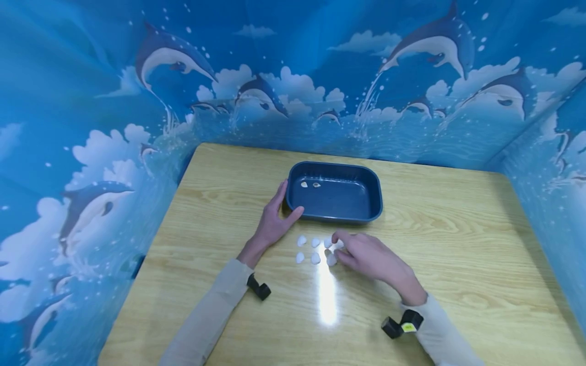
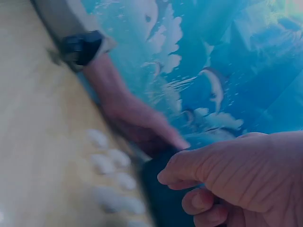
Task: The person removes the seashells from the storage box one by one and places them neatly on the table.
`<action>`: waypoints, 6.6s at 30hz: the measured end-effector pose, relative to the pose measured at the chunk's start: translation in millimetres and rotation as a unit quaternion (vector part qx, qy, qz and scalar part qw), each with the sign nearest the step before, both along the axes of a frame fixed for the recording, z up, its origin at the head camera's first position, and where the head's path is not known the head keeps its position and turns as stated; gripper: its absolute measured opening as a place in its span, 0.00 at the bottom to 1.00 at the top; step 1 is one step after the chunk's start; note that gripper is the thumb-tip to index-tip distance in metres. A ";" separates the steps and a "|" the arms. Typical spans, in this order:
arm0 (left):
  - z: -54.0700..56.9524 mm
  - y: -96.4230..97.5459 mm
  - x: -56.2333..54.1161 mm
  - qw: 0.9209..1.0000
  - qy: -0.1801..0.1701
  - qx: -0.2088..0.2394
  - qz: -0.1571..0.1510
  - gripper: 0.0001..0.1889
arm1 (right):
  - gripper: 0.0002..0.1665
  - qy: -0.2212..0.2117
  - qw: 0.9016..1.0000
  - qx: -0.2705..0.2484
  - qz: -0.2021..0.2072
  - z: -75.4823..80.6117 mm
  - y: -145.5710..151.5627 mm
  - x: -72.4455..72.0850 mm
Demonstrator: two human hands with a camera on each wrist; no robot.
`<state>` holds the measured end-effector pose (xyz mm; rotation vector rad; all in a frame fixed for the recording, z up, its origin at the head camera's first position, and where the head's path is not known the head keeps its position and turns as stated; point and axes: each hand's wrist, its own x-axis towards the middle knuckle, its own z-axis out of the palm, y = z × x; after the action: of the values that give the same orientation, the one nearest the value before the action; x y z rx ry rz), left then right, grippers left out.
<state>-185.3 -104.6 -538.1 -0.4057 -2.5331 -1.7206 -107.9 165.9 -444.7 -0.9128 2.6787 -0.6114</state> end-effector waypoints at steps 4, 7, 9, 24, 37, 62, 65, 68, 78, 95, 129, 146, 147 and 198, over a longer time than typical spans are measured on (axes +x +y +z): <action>-0.4 0.1 -0.4 1.000 0.004 -0.001 -0.002 0.48 | 0.13 0.033 0.999 -0.007 0.000 19.2 1.1 -14.7; -0.9 0.1 -0.7 1.000 0.003 0.001 -0.002 0.48 | 0.12 0.050 0.999 -0.012 0.001 28.2 0.9 -25.9; -1.1 0.2 -0.9 1.000 0.004 0.001 -0.003 0.48 | 0.11 0.053 0.998 -0.015 -0.001 30.3 0.2 -33.0; -1.6 -0.1 -0.8 1.000 0.002 0.003 0.003 0.47 | 0.13 0.005 1.000 -0.003 -0.019 2.2 -17.9 -100.8; 1.0 1.1 1.0 1.000 -0.005 0.001 -0.001 0.47 | 0.23 -0.016 1.000 0.021 0.008 -16.5 -39.8 -144.6; 2.2 0.2 1.7 1.000 -0.009 0.001 -0.003 0.46 | 0.23 -0.006 0.998 0.065 -0.009 -17.5 -62.1 -171.0; 1.6 0.5 1.5 1.000 -0.009 0.002 -0.003 0.46 | 0.20 -0.002 0.998 0.066 -0.008 -18.1 -62.4 -170.3; 0.3 0.9 0.8 1.000 -0.005 0.003 -0.003 0.46 | 0.13 0.007 0.998 0.068 -0.004 -18.2 -63.4 -169.4; 0.0 0.8 0.1 1.000 0.000 0.003 -0.003 0.46 | 0.13 -0.011 0.997 0.070 0.004 -18.2 -62.6 -164.8; -2.3 0.9 0.2 1.000 0.000 0.001 -0.002 0.46 | 0.10 -0.022 0.997 0.077 0.003 -21.8 -54.7 -160.4; -3.5 0.2 -1.7 1.000 0.009 0.006 -0.002 0.47 | 0.10 -0.012 0.998 0.054 -0.026 -29.7 -26.2 -140.5; -3.2 0.8 -1.2 1.000 0.010 0.009 -0.004 0.46 | 0.11 -0.016 0.998 0.050 -0.042 -11.1 -8.2 -128.8; -2.9 0.6 -1.2 1.000 0.011 0.008 -0.003 0.47 | 0.11 -0.015 0.998 0.049 -0.042 -9.5 -7.3 -127.8; -3.5 0.3 -0.6 1.000 0.010 0.001 -0.002 0.50 | 0.07 0.071 0.995 0.044 -0.060 -42.2 43.7 -6.1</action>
<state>-185.9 -104.3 -541.6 -0.4253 -2.5197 -1.7111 -113.9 209.6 -487.0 -0.8055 2.8777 -0.4640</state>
